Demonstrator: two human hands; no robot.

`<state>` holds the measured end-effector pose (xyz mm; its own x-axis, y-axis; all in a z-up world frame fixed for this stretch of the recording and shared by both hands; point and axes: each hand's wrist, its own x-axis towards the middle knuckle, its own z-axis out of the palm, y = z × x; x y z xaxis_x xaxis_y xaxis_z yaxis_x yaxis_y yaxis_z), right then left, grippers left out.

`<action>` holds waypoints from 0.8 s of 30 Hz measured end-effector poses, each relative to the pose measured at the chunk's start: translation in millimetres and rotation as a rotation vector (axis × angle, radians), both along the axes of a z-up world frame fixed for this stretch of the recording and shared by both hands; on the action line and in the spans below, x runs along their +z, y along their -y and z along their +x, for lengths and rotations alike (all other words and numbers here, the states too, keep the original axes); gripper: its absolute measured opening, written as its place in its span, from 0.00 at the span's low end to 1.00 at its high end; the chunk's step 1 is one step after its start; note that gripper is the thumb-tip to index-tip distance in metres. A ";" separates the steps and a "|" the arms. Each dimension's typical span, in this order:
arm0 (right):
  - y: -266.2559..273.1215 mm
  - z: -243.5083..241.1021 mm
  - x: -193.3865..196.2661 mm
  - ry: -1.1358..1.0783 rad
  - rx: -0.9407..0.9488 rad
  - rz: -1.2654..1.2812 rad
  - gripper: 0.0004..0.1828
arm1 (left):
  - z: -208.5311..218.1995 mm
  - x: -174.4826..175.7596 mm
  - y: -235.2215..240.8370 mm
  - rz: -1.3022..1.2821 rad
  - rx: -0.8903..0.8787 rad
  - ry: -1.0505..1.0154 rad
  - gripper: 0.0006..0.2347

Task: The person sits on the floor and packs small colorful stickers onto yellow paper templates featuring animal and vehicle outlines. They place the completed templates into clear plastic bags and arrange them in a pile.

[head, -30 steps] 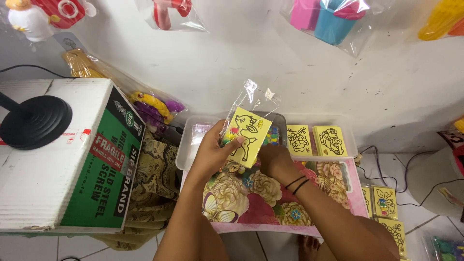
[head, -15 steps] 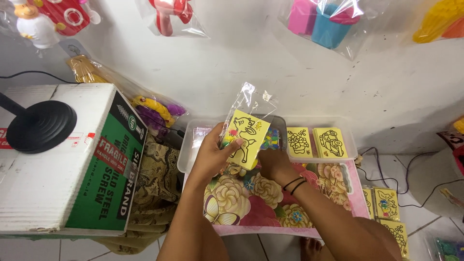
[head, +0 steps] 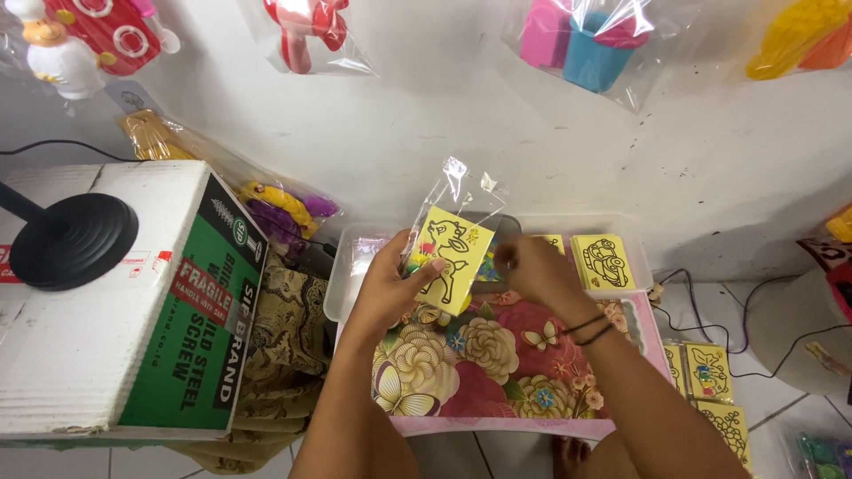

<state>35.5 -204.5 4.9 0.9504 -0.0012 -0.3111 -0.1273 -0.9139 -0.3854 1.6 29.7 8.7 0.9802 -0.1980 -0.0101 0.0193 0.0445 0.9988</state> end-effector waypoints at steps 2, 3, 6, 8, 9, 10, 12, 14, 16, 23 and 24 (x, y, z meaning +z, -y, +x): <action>25.8 -2.4 -1.1 0.207 0.013 0.264 0.13 | 0.6 -0.8 1.9 0.029 -0.010 0.004 0.19; 39.4 -3.5 -1.6 0.412 0.026 0.527 0.09 | 0.8 -1.5 3.5 0.056 -0.019 0.005 0.17; 66.0 -4.2 -6.1 0.548 -0.053 0.771 0.08 | -2.7 4.6 8.2 0.091 -0.050 0.023 0.20; 74.9 -5.8 -3.6 0.603 -0.065 0.820 0.07 | -5.0 9.8 11.7 0.114 -0.070 0.020 0.21; 79.4 -6.7 -2.5 0.658 -0.081 0.869 0.06 | -6.1 12.5 13.5 0.140 -0.091 0.016 0.22; 79.6 -8.4 1.6 0.658 -0.080 0.870 0.06 | -7.4 13.2 16.1 0.140 -0.091 0.016 0.22; 79.9 -11.3 9.9 0.676 -0.077 0.851 0.04 | -9.5 14.6 21.0 0.173 -0.154 0.028 0.24; 79.6 -9.2 11.3 0.666 -0.043 0.879 0.05 | -8.6 11.4 21.8 0.190 -0.175 0.025 0.23; 78.1 -8.6 13.7 0.656 -0.009 0.908 0.05 | -8.6 9.5 22.2 0.208 -0.196 0.023 0.23; 75.4 -15.2 22.2 0.510 0.141 0.872 0.07 | -8.7 3.9 23.2 0.226 -0.230 0.016 0.19; 75.2 -16.1 23.0 0.454 0.178 0.842 0.08 | -7.5 0.7 23.1 0.220 -0.224 0.020 0.17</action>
